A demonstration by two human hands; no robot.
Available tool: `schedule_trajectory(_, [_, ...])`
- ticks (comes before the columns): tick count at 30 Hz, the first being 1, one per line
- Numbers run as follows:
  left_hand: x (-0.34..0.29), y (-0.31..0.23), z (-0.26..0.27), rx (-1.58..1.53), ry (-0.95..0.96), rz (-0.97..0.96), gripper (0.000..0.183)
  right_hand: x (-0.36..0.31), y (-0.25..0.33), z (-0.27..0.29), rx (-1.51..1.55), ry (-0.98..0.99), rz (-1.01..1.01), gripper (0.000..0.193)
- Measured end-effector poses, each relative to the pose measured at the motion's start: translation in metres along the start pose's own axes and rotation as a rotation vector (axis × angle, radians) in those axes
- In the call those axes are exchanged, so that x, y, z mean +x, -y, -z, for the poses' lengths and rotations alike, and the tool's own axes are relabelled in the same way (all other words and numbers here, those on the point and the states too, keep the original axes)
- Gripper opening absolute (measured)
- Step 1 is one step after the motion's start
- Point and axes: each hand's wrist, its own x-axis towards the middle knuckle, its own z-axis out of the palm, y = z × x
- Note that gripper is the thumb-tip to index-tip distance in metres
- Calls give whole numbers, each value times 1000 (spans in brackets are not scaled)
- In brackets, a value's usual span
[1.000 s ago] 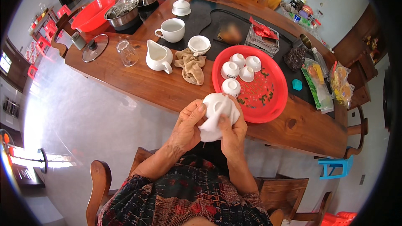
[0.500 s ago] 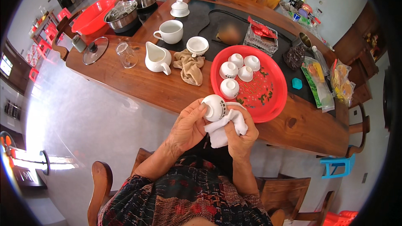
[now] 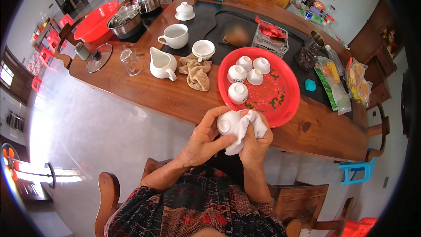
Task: The person wipes small white ceramic cups with a white cloth, handling them one at a time. They pick up each cup from a red tray, wipe it thoroughly, and place it back on the tray.
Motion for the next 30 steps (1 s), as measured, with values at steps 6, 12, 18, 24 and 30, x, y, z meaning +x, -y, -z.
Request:
schedule_trajectory(6, [4,9,8,-7,90,45,51,-4,-1,1,248,-107,26,20])
schedule_trajectory(12, [11,3,5,-202,102,143,47,-4,8,21,271,-182,112,18])
schedule_trajectory(18, [52,-10,-8,875,-13,-339,50,-5,22,47,265,-275,161,13])
schedule_trajectory(24, [94,8,-19,1322,82,-524,48,-12,26,58,184,-324,159,11])
schedule_trajectory(30, [96,24,-22,1405,174,-503,44,-15,28,69,204,-359,184,11])
